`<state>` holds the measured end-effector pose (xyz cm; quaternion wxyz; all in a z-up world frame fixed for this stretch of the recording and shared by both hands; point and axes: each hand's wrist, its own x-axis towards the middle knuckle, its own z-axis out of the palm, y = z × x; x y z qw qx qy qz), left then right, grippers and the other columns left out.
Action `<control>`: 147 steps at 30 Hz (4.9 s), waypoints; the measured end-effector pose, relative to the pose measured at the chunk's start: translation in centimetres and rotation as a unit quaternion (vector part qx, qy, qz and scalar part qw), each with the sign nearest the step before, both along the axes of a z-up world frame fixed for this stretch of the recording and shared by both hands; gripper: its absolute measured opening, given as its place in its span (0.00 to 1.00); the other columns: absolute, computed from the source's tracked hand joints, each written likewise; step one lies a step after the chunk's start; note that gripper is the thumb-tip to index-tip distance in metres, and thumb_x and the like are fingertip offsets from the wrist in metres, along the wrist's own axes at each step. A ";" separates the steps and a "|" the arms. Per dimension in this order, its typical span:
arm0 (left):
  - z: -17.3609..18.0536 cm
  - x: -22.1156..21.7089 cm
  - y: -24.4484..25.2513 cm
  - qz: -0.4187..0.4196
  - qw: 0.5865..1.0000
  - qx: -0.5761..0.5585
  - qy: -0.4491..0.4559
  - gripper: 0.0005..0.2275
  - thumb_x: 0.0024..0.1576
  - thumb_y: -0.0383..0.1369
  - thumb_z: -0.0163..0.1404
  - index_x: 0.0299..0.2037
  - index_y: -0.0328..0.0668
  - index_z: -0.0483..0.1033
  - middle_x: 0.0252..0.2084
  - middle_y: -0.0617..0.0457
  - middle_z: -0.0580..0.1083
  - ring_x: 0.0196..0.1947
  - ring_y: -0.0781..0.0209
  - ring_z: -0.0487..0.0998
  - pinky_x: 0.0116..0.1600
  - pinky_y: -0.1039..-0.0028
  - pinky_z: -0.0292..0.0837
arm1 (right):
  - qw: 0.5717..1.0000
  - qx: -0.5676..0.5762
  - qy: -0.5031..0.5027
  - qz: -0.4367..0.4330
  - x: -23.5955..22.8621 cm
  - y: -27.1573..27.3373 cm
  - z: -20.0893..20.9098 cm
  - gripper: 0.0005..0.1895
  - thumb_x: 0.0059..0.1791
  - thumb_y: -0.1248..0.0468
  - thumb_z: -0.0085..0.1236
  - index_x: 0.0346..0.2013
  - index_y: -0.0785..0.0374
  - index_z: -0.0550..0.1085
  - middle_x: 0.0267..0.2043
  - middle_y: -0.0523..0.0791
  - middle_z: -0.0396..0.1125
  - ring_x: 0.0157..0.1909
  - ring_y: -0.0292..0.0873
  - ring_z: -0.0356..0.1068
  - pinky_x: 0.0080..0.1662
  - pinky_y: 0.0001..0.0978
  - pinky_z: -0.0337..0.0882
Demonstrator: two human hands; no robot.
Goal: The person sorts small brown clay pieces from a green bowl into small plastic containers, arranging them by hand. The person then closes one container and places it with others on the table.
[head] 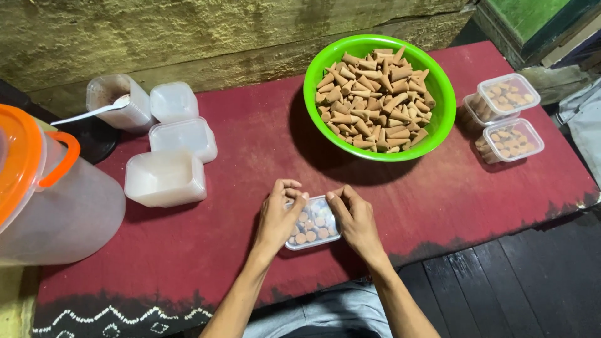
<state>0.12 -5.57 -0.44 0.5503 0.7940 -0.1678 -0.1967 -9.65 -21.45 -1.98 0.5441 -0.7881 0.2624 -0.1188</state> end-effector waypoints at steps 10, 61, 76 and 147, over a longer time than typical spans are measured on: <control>-2.6 -1.1 4.4 0.029 0.982 -0.149 0.116 0.12 0.62 0.27 0.48 0.55 0.34 0.71 0.52 0.36 0.76 0.53 0.48 0.81 0.59 0.58 0.75 | 1.000 0.008 -0.014 -0.017 -0.1 0.3 -1.3 0.12 0.55 0.57 0.56 0.34 0.61 0.79 0.22 0.51 0.71 0.29 0.44 0.67 0.36 0.38 0.70; 0.1 -3.6 5.8 -0.131 0.990 0.030 -0.051 0.38 0.53 0.38 0.61 0.73 0.43 0.53 0.74 0.47 0.61 0.73 0.57 0.61 0.72 0.69 0.55 | 0.991 -0.004 0.020 0.134 -2.3 0.0 2.2 0.55 0.27 0.50 0.79 0.66 0.50 0.66 0.64 0.45 0.67 0.63 0.42 0.68 0.61 0.36 0.69; -2.0 -3.2 6.5 -0.191 0.961 -0.142 0.137 0.41 0.57 0.22 0.54 0.76 0.48 0.37 0.79 0.46 0.45 0.75 0.57 0.55 0.74 0.64 0.53 | 0.958 0.239 0.005 0.158 -6.3 -3.3 0.7 0.29 0.48 0.62 0.61 0.64 0.65 0.70 0.33 0.50 0.78 0.35 0.41 0.79 0.36 0.26 0.73; 0.1 -4.8 -37.2 -0.297 0.898 -0.144 0.290 0.30 0.56 0.30 0.45 0.71 0.26 0.57 0.70 0.29 0.62 0.67 0.37 0.68 0.65 0.54 0.68 | 0.909 -0.079 -0.203 -0.356 -10.3 -34.4 -3.5 0.26 0.56 0.57 0.58 0.66 0.63 0.65 0.65 0.54 0.63 0.64 0.52 0.66 0.59 0.46 0.71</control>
